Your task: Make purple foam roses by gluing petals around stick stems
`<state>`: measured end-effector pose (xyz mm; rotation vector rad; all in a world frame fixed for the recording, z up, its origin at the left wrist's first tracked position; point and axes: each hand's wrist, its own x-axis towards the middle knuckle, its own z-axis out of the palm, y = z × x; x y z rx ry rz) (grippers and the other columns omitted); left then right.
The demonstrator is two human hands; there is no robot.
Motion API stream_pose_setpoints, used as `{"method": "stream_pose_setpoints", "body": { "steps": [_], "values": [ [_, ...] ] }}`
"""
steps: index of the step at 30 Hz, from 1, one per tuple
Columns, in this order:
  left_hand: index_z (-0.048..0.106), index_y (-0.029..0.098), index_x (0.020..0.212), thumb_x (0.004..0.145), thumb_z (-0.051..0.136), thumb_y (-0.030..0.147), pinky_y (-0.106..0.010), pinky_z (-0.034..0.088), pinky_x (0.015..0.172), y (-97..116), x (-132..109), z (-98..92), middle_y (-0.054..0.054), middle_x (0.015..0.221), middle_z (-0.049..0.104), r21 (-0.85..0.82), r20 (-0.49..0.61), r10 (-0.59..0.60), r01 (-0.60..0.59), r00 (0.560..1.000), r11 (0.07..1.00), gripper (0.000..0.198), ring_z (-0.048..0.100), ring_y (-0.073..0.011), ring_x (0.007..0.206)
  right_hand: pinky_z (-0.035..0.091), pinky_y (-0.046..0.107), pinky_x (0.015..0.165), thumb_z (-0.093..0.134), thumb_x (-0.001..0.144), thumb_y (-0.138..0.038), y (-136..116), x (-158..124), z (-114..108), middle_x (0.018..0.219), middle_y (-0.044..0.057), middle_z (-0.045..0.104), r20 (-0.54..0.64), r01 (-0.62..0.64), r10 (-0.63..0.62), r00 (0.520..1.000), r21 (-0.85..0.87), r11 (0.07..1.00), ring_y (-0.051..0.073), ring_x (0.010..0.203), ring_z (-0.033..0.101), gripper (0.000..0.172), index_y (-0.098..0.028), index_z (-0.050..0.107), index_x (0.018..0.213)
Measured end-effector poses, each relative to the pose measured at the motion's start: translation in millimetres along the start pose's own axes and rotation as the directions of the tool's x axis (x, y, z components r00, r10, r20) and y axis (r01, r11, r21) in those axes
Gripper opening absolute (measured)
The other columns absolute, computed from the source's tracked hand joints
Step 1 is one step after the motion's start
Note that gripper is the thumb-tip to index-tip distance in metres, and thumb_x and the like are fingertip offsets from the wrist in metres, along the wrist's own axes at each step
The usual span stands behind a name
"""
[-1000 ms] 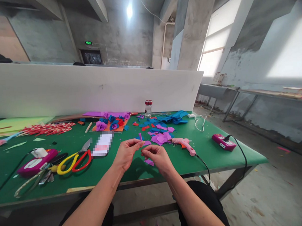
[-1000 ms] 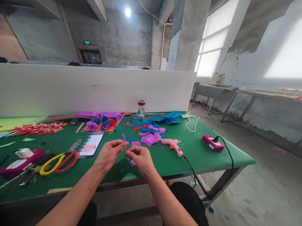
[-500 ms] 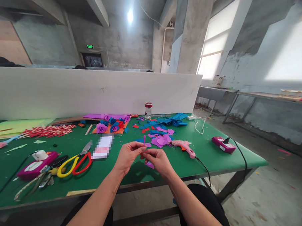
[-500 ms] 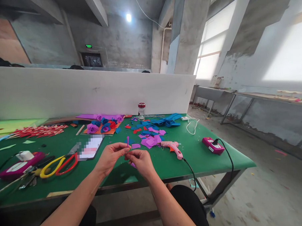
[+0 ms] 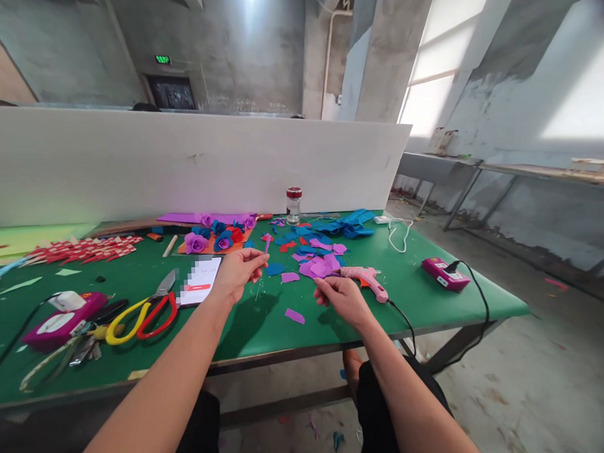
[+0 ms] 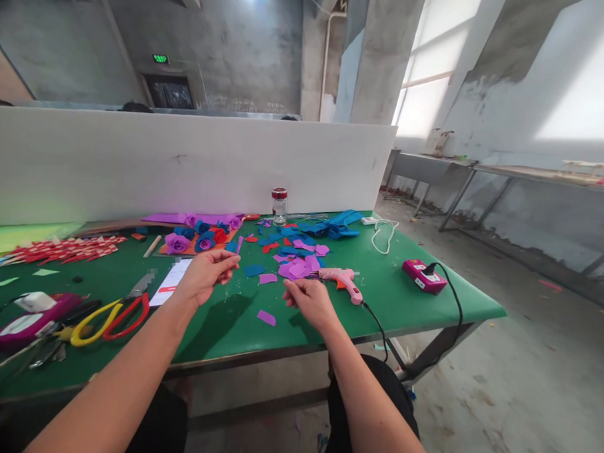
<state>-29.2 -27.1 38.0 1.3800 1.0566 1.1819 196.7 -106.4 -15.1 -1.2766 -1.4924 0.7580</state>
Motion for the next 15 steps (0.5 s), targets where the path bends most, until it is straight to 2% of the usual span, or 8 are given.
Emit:
{"method": "stream_pose_setpoints", "body": {
  "steps": [3,7,9,11,12,15],
  "values": [
    [0.067,0.014,0.071,0.048,0.085,0.033,-0.020,0.038,0.044,-10,9,-0.2,0.000,0.060,0.061,-0.032,0.037,-0.035,0.036,0.999,0.999,0.035,0.049,-0.0071,0.047,0.038,0.024,0.053,0.054,0.085,-0.038,4,-6,-2,0.056,0.001,0.064,-0.023,0.078,-0.085,0.996,-0.230,0.970,0.013,0.053,0.054,0.033,-0.018,0.066,0.062],
    [0.066,0.013,0.065,0.050,0.083,0.033,-0.019,0.033,0.038,-20,10,-4.2,-0.001,0.054,0.061,0.087,0.032,-0.100,0.097,0.994,0.992,0.030,0.046,-0.0064,0.041,0.037,0.025,0.053,0.056,0.085,-0.035,6,4,-2,0.056,0.000,0.063,-0.051,0.069,-0.100,0.994,-0.420,0.905,0.014,0.052,0.053,0.028,-0.020,0.068,0.065],
    [0.064,0.014,0.063,0.050,0.082,0.031,-0.019,0.032,0.036,-24,11,-6.4,-0.001,0.050,0.061,0.163,0.016,-0.129,0.124,0.992,0.979,0.028,0.047,-0.0079,0.038,0.040,0.026,0.059,0.054,0.087,-0.029,3,23,4,0.070,0.002,0.070,0.011,0.081,-0.089,0.996,-0.533,0.842,0.016,0.063,0.060,0.021,-0.021,0.071,0.078],
    [0.061,0.016,0.060,0.049,0.081,0.027,-0.019,0.033,0.035,-28,12,-8.0,0.000,0.045,0.059,0.233,-0.001,-0.142,0.138,0.990,0.962,0.025,0.049,-0.0100,0.037,0.042,0.026,0.068,0.055,0.087,-0.022,-1,47,18,0.093,0.004,0.072,0.110,0.107,-0.044,0.993,-0.673,0.732,0.018,0.083,0.064,0.017,-0.023,0.070,0.095],
    [0.060,0.016,0.058,0.048,0.080,0.025,-0.019,0.033,0.034,-30,13,-8.4,0.001,0.043,0.059,0.262,-0.008,-0.147,0.143,0.989,0.954,0.024,0.050,-0.0108,0.037,0.042,0.027,0.071,0.056,0.086,-0.020,-3,60,27,0.098,0.007,0.071,0.139,0.117,-0.027,0.990,-0.700,0.705,0.020,0.090,0.064,0.017,-0.022,0.070,0.096],
    [0.058,0.017,0.054,0.049,0.079,0.022,-0.018,0.032,0.034,-35,13,-8.3,0.002,0.039,0.056,0.299,-0.026,-0.137,0.138,0.990,0.944,0.022,0.051,-0.0113,0.035,0.040,0.028,0.067,0.061,0.079,-0.011,-3,93,52,0.096,0.011,0.070,0.179,0.113,0.032,0.983,-0.741,0.662,0.023,0.090,0.064,0.016,-0.019,0.071,0.088]
  ]
}}
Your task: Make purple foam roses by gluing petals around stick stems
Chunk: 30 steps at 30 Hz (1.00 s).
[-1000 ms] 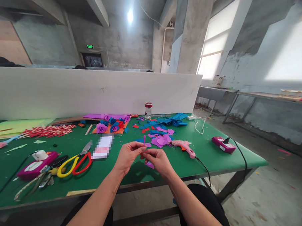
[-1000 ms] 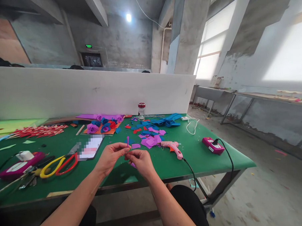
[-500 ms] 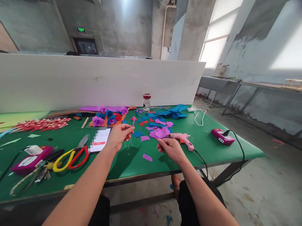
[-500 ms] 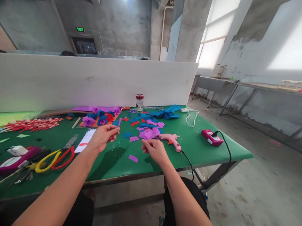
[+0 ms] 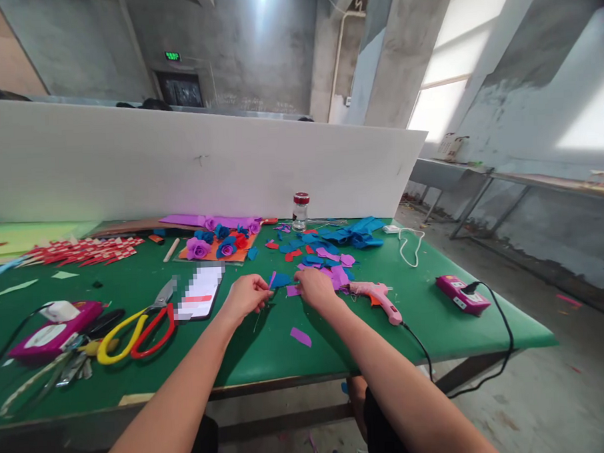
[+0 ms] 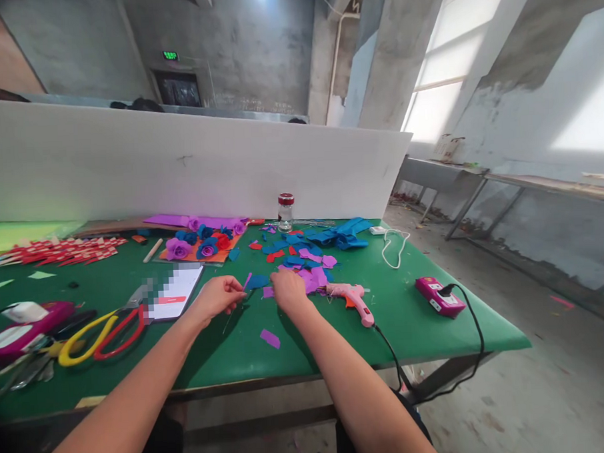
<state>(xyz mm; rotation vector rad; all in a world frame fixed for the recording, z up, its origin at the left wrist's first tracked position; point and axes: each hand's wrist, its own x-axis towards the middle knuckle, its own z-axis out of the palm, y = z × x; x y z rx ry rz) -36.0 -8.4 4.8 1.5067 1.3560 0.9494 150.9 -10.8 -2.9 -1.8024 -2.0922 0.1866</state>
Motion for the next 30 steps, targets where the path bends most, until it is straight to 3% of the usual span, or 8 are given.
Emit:
{"method": "stream_pose_setpoints", "body": {
  "steps": [6,8,11,14,16,19,25,30],
  "values": [
    [0.059,0.018,0.053,0.054,0.077,0.028,-0.018,0.029,0.034,-2,-1,7.9,0.001,0.045,0.058,0.012,-0.019,0.022,-0.022,1.000,1.000,0.021,0.047,-0.0098,0.035,0.035,0.025,0.060,0.056,0.075,-0.008,4,15,10,0.084,0.007,0.068,0.038,0.015,-0.017,0.999,0.047,0.999,0.018,0.077,0.062,0.013,-0.017,0.065,0.077],
    [0.059,0.017,0.053,0.057,0.077,0.031,-0.019,0.031,0.036,-1,0,11.5,0.001,0.046,0.058,-0.010,-0.009,0.039,-0.039,0.999,0.999,0.023,0.048,-0.0097,0.038,0.035,0.023,0.058,0.052,0.077,-0.010,8,2,7,0.079,0.004,0.066,0.022,0.021,-0.023,0.999,0.086,0.996,0.016,0.074,0.060,0.013,-0.017,0.063,0.082],
    [0.058,0.017,0.062,0.063,0.074,0.039,-0.019,0.037,0.043,2,-3,15.6,0.002,0.051,0.057,-0.224,0.051,0.082,-0.069,0.995,0.972,0.027,0.050,-0.0094,0.044,0.035,0.021,0.055,0.050,0.079,-0.014,10,-27,0,0.072,-0.001,0.062,-0.009,0.064,-0.064,0.998,0.228,0.972,0.012,0.063,0.055,0.013,-0.018,0.059,0.087],
    [0.056,0.018,0.074,0.068,0.071,0.045,-0.017,0.028,0.039,9,-13,18.3,0.006,0.056,0.051,-0.397,0.145,0.101,-0.035,0.984,0.917,0.031,0.039,-0.0048,0.040,0.033,0.020,0.051,0.055,0.073,-0.015,11,-55,-5,0.064,-0.006,0.054,-0.054,0.119,-0.107,0.993,0.534,0.837,0.009,0.054,0.046,0.012,-0.018,0.057,0.084],
    [0.057,0.017,0.075,0.067,0.073,0.044,-0.017,0.020,0.037,15,-22,20.9,0.007,0.057,0.048,-0.363,0.207,0.094,-0.013,0.974,0.932,0.032,0.031,-0.0028,0.039,0.031,0.019,0.048,0.058,0.071,-0.016,11,-68,-7,0.063,-0.007,0.053,-0.004,0.068,-0.087,0.996,0.663,0.746,0.008,0.051,0.044,0.017,-0.018,0.057,0.087],
    [0.064,0.015,0.077,0.062,0.077,0.039,-0.018,0.020,0.039,21,-33,27.2,0.006,0.057,0.051,-0.205,0.311,0.054,0.012,0.949,0.979,0.031,0.033,-0.0041,0.043,0.030,0.019,0.046,0.063,0.070,-0.020,13,-76,-8,0.067,-0.006,0.058,0.097,-0.038,-0.052,0.994,0.744,0.667,0.007,0.048,0.042,0.025,-0.019,0.055,0.094],
    [0.066,0.013,0.065,0.061,0.074,0.031,-0.021,0.035,0.053,18,-37,38.5,0.001,0.057,0.059,-0.051,0.335,0.067,-0.053,0.940,0.997,0.020,0.048,-0.0098,0.054,0.031,0.020,0.048,0.067,0.070,-0.022,20,-76,-3,0.068,-0.004,0.060,0.102,-0.051,-0.037,0.994,0.744,0.666,0.007,0.050,0.042,0.026,-0.018,0.058,0.094],
    [0.059,0.015,0.066,0.064,0.070,0.035,-0.020,0.019,0.040,14,-35,39.3,0.005,0.053,0.054,-0.058,0.277,-0.044,0.062,0.960,0.996,0.023,0.031,-0.0047,0.040,0.032,0.022,0.050,0.064,0.071,-0.025,31,-71,-2,0.060,-0.005,0.054,0.028,-0.049,0.042,0.999,0.703,0.710,0.009,0.052,0.042,0.010,-0.017,0.062,0.075]
  ]
}}
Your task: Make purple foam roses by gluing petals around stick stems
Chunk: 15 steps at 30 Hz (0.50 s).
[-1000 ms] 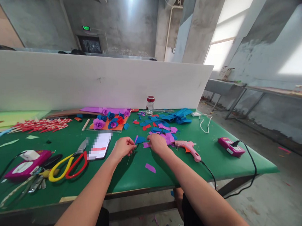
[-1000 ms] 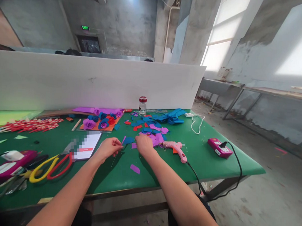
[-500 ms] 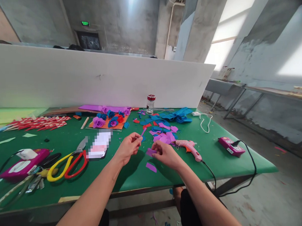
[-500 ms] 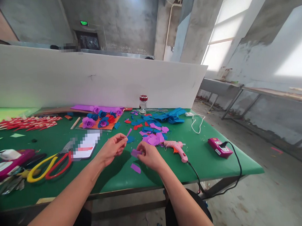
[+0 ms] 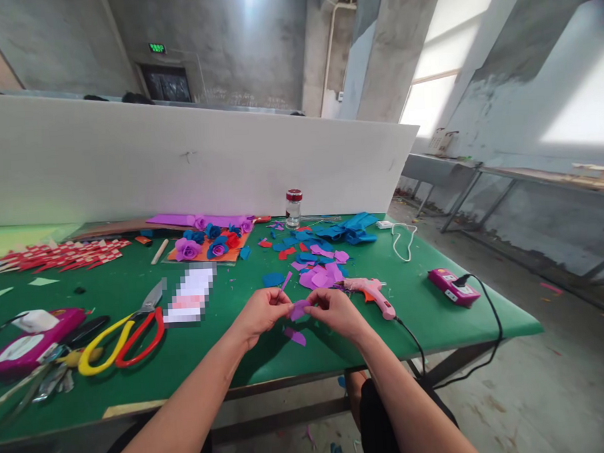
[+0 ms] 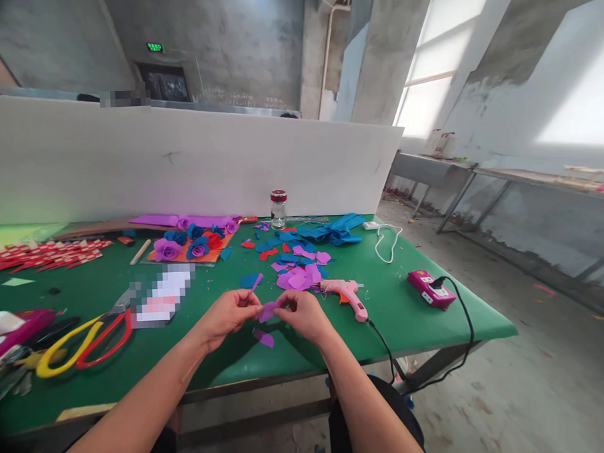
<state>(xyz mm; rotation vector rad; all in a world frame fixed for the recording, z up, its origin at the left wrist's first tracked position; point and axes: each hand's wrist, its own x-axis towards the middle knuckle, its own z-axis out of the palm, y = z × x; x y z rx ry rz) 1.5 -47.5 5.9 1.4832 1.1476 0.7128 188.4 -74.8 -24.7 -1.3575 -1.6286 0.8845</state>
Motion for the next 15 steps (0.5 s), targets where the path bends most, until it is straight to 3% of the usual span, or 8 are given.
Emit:
{"method": "stream_pose_setpoints", "body": {
  "steps": [4,7,10,15],
  "values": [
    [0.063,0.015,0.071,0.066,0.070,0.040,-0.021,0.023,0.042,3,-1,-1.9,0.005,0.055,0.054,0.044,-0.040,0.032,-0.030,0.999,0.999,0.027,0.033,-0.0052,0.042,0.035,0.021,0.051,0.059,0.072,-0.023,4,1,-1,0.060,-0.005,0.055,0.038,-0.012,0.008,0.999,0.104,0.995,0.010,0.053,0.048,0.009,-0.017,0.060,0.078],
    [0.069,0.015,0.078,0.065,0.072,0.041,-0.022,0.033,0.051,3,0,-1.8,0.002,0.064,0.060,0.088,-0.023,0.093,-0.091,0.995,0.992,0.029,0.046,-0.0088,0.053,0.033,0.021,0.051,0.058,0.070,-0.017,2,-2,2,0.060,-0.004,0.055,0.079,0.021,-0.022,0.997,0.015,1.000,0.009,0.054,0.047,0.010,-0.017,0.063,0.078],
    [0.067,0.015,0.072,0.062,0.073,0.034,-0.023,0.039,0.060,0,1,0.8,0.001,0.067,0.062,0.089,0.047,0.126,-0.130,0.991,0.987,0.023,0.052,-0.0119,0.062,0.030,0.020,0.049,0.058,0.070,-0.017,-3,-4,5,0.059,-0.005,0.054,0.108,0.041,-0.036,0.993,-0.047,0.998,0.009,0.053,0.044,0.010,-0.017,0.064,0.078],
    [0.058,0.015,0.064,0.061,0.068,0.028,-0.021,0.032,0.050,-3,0,5.2,0.004,0.057,0.054,0.045,0.021,0.091,-0.092,0.996,0.995,0.016,0.044,-0.0085,0.052,0.032,0.020,0.049,0.063,0.069,-0.021,-6,-3,8,0.061,-0.006,0.051,0.084,0.007,-0.012,0.996,0.067,0.998,0.008,0.052,0.042,0.015,-0.017,0.060,0.083]
  ]
}}
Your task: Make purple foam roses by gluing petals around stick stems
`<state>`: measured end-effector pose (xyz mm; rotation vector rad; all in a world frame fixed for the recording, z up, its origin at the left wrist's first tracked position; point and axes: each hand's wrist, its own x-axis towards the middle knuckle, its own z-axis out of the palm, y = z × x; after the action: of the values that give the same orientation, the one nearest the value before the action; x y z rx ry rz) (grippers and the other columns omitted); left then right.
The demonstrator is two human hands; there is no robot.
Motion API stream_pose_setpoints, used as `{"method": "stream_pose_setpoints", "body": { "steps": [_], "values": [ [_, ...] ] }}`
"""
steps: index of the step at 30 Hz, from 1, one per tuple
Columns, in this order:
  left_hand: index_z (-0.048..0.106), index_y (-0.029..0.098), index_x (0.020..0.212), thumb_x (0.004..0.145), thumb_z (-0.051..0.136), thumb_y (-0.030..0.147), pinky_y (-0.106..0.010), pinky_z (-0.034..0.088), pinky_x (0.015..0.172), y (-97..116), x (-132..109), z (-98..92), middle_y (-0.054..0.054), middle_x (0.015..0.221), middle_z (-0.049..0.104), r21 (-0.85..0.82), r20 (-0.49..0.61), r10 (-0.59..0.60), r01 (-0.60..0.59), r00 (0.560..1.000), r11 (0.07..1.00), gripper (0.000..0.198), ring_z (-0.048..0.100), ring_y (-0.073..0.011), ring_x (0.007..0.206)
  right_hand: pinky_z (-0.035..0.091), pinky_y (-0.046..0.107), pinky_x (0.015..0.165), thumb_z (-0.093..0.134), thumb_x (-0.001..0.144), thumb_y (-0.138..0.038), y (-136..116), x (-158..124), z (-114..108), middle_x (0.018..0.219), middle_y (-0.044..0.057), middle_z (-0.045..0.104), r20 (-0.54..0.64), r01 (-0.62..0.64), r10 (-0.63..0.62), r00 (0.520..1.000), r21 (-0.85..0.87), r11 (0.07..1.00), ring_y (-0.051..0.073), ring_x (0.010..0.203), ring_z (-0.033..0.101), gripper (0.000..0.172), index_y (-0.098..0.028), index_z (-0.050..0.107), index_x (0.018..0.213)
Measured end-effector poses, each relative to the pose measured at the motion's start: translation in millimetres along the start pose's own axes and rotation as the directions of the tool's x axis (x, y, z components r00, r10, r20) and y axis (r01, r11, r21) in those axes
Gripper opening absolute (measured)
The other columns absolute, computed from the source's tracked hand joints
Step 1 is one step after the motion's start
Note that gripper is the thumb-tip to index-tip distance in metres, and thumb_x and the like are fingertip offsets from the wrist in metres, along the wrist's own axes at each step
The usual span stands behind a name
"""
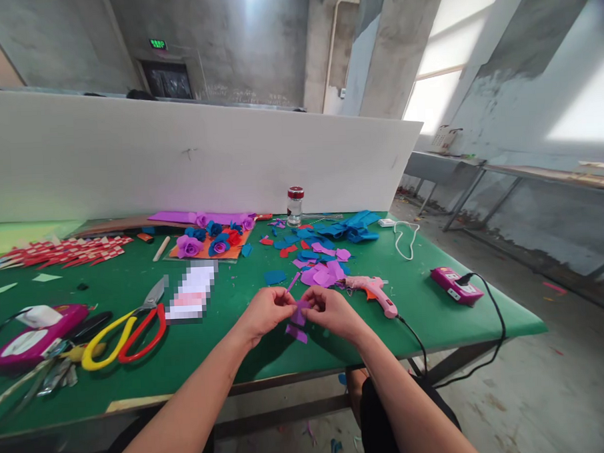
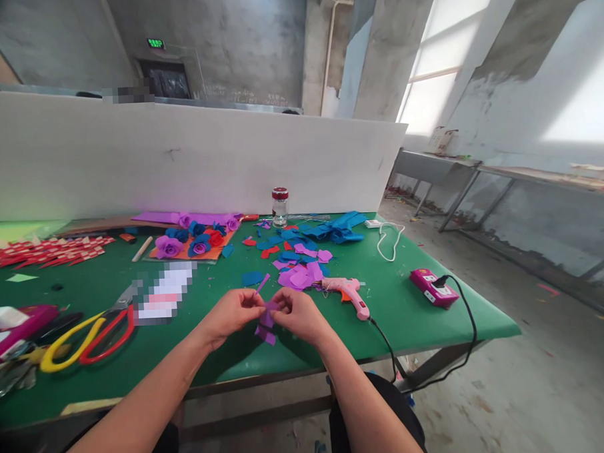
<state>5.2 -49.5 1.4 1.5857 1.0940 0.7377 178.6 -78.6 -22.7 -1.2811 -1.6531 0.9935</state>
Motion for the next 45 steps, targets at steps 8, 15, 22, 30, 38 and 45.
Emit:
{"method": "stream_pose_setpoints", "body": {
  "steps": [8,15,22,30,38,45],
  "values": [
    [0.066,0.015,0.079,0.062,0.072,0.033,-0.020,0.028,0.046,6,-2,-2.0,0.003,0.068,0.058,0.003,-0.024,-0.006,0.006,1.000,1.000,0.026,0.039,-0.0058,0.048,0.033,0.019,0.048,0.059,0.071,-0.019,6,1,3,0.056,-0.006,0.053,0.057,-0.031,0.030,0.998,0.018,0.999,0.009,0.051,0.048,0.006,-0.017,0.058,0.077],
    [0.063,0.016,0.063,0.061,0.070,0.028,-0.023,0.037,0.057,-11,8,-3.6,0.002,0.059,0.060,0.047,-0.004,0.048,-0.048,0.999,0.998,0.014,0.053,-0.0117,0.057,0.037,0.020,0.050,0.060,0.071,-0.023,-4,-4,-7,0.063,-0.003,0.060,0.021,-0.025,0.026,0.999,-0.047,0.999,0.010,0.053,0.050,0.013,-0.017,0.062,0.082],
    [0.060,0.016,0.061,0.059,0.067,0.027,-0.023,0.037,0.054,-28,20,-3.1,0.001,0.057,0.063,0.149,-0.063,0.003,0.006,0.998,0.989,0.013,0.055,-0.0135,0.056,0.041,0.028,0.060,0.050,0.083,-0.045,17,-43,-114,0.076,0.003,0.068,-0.541,-0.295,0.016,0.841,-0.433,0.852,0.018,0.064,0.060,0.028,-0.020,0.063,0.088],
    [0.064,0.017,0.060,0.062,0.066,0.031,-0.026,0.039,0.059,-31,29,0.3,-0.002,0.061,0.066,0.272,-0.065,0.073,-0.053,0.995,0.961,0.014,0.059,-0.0167,0.062,0.034,0.028,0.058,0.044,0.085,-0.053,64,-56,-125,0.071,0.004,0.065,-0.424,-0.428,0.152,0.893,-0.692,0.581,0.019,0.066,0.059,0.036,-0.022,0.056,0.072],
    [0.064,0.018,0.058,0.061,0.066,0.027,-0.027,0.039,0.059,-29,28,-0.3,-0.001,0.061,0.067,0.319,-0.084,0.057,-0.027,0.995,0.947,0.010,0.059,-0.0172,0.063,0.038,0.030,0.065,0.036,0.093,-0.038,60,-44,-118,0.092,0.014,0.067,-0.496,-0.527,0.201,0.845,-0.703,0.477,0.025,0.086,0.063,0.028,-0.020,0.054,0.083],
    [0.063,0.018,0.058,0.061,0.066,0.025,-0.027,0.038,0.058,-29,30,-1.2,-0.001,0.061,0.066,0.339,-0.080,0.033,-0.004,0.996,0.941,0.008,0.058,-0.0170,0.062,0.047,0.032,0.065,0.042,0.089,-0.048,41,-59,-114,0.077,0.006,0.066,-0.473,-0.271,0.162,0.866,-0.171,0.947,0.021,0.068,0.062,0.032,-0.020,0.049,0.103]
  ]
}}
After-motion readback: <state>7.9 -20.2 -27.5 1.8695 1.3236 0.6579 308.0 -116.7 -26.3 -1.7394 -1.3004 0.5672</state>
